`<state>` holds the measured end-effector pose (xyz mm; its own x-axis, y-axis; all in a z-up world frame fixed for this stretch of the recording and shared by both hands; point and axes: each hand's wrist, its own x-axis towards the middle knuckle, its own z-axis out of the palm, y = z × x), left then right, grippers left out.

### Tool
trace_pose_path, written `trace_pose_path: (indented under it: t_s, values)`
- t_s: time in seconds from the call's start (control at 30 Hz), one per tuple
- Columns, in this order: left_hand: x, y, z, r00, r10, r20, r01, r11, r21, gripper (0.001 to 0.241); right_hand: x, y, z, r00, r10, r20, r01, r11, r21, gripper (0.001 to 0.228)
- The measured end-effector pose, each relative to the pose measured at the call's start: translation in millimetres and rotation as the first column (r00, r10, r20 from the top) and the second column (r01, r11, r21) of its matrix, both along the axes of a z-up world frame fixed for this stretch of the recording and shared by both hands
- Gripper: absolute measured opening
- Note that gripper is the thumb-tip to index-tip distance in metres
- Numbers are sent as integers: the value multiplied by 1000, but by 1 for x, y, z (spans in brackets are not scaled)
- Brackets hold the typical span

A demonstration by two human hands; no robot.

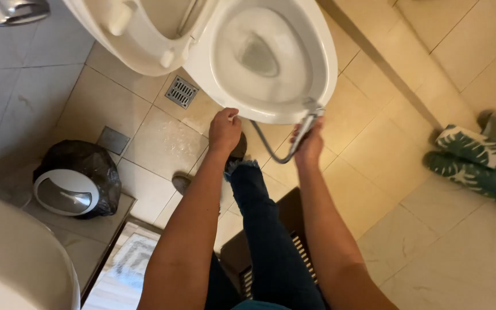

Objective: The person cleans a white bathroom sink using a blue scrubbing sponge. They turn on the faucet, wet the sponge, and scrub the sink basin, faucet, and surrounding surfaces. The person repeatedly rinses the sponge under running water and continues scrubbing different areas of the sink.

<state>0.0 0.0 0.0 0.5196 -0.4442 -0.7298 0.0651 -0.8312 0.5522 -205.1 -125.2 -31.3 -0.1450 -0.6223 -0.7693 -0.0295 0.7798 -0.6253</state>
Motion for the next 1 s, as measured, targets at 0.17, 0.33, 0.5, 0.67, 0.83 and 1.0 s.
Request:
trace_pose_path:
  t_s: [0.17, 0.33, 0.5, 0.67, 0.83, 1.0]
  values:
    - [-7, 5, -16, 998, 37, 49, -36, 999, -23, 31, 53, 32, 45, 989, 122, 79, -124, 992, 16, 60]
    - [-14, 1, -9, 985, 103, 140, -92, 992, -87, 29, 50, 35, 85, 937, 253, 243, -268, 963, 34, 64]
    - [-23, -20, 23, 909, 415, -31, -397, 842, -366, 36, 21, 13, 91, 864, 379, 331, -386, 921, -47, 74]
    - [14, 31, 264, 892, 427, 148, -252, 742, -622, 29, 86, 34, 212, 730, 568, 381, -537, 821, -195, 63]
    - [53, 134, 352, 776, 532, 340, -70, 608, -791, 33, 179, 72, 249, 406, 785, 468, -616, 613, -495, 34]
    - [71, 247, 388, 497, 481, 722, -1, 832, -554, 30, 306, 145, 329, 217, 976, -23, -733, 147, -664, 25]
